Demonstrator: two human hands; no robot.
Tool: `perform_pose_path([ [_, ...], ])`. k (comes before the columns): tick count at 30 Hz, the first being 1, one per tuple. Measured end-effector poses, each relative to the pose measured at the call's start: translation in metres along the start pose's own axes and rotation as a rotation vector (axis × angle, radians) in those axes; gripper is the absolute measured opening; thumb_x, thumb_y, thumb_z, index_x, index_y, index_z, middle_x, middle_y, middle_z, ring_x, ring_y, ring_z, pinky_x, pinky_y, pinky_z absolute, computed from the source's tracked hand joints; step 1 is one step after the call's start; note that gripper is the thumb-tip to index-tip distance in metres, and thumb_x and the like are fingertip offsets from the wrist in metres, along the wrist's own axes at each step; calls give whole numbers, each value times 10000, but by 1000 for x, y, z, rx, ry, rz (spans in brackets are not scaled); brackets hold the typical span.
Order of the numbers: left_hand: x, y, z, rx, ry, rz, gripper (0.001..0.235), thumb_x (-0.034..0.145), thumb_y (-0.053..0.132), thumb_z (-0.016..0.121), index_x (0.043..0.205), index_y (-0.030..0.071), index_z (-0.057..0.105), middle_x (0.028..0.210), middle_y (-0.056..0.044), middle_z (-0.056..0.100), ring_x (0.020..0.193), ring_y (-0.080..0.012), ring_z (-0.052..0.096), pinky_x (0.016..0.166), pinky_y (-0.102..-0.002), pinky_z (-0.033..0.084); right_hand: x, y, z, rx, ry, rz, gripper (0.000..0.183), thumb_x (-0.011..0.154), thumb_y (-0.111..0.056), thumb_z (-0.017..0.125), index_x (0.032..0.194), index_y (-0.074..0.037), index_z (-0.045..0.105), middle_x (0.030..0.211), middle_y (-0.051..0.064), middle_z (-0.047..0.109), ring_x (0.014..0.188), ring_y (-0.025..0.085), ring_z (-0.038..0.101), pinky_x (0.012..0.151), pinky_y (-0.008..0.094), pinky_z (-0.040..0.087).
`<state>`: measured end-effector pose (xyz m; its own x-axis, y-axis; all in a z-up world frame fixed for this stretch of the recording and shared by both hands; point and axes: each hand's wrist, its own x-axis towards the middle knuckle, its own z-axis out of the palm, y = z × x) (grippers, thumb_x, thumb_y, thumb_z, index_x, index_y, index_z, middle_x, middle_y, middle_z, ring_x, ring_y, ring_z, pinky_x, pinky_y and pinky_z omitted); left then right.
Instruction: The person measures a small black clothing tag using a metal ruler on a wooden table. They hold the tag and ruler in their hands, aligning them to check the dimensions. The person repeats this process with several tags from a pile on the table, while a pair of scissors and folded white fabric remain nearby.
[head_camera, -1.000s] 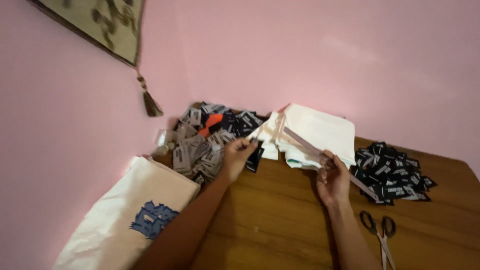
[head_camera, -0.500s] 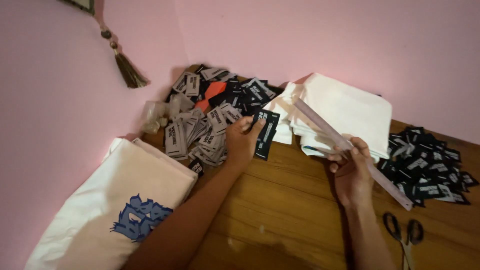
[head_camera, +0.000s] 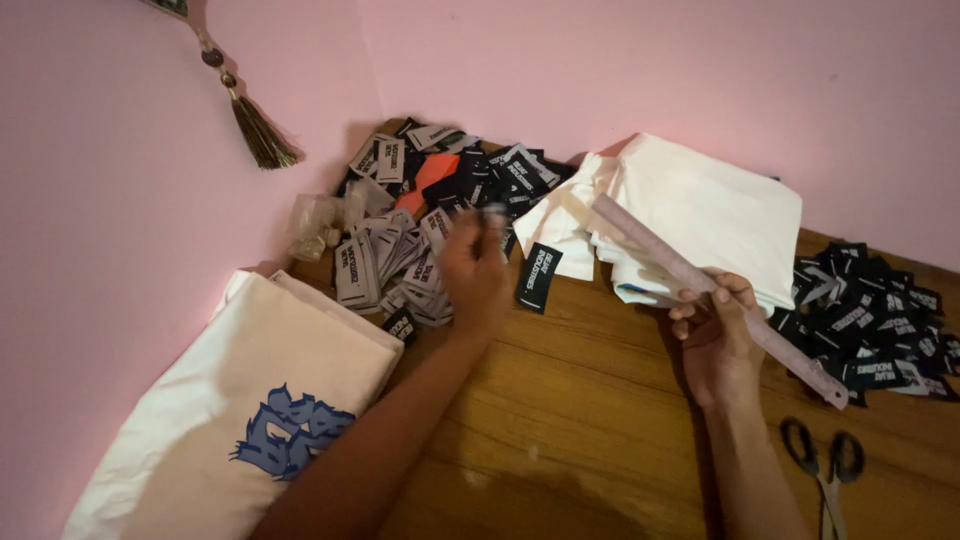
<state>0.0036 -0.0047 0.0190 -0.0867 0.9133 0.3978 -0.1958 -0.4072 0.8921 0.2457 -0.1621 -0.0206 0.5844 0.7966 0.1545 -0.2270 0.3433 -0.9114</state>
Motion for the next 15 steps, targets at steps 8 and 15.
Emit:
perform_pose_path([
  [8,-29,17,8,-644,-453,-676,170,1027,62,564,1133,-54,629,1133,-330,692,1019,-365,722,846,-457,631,4,24,-41,173,33,21,192,978,-376,731,1098,-279,616,769,-75,603,699,67,585,588,156,381],
  [15,-30,-7,11,-357,-336,-648,265,1037,132,556,1193,-65,638,1094,-284,707,954,-337,745,730,-406,663,-3,7,-23,292,72,62,147,992,-405,723,1102,-308,714,762,-151,530,728,6,503,582,88,378],
])
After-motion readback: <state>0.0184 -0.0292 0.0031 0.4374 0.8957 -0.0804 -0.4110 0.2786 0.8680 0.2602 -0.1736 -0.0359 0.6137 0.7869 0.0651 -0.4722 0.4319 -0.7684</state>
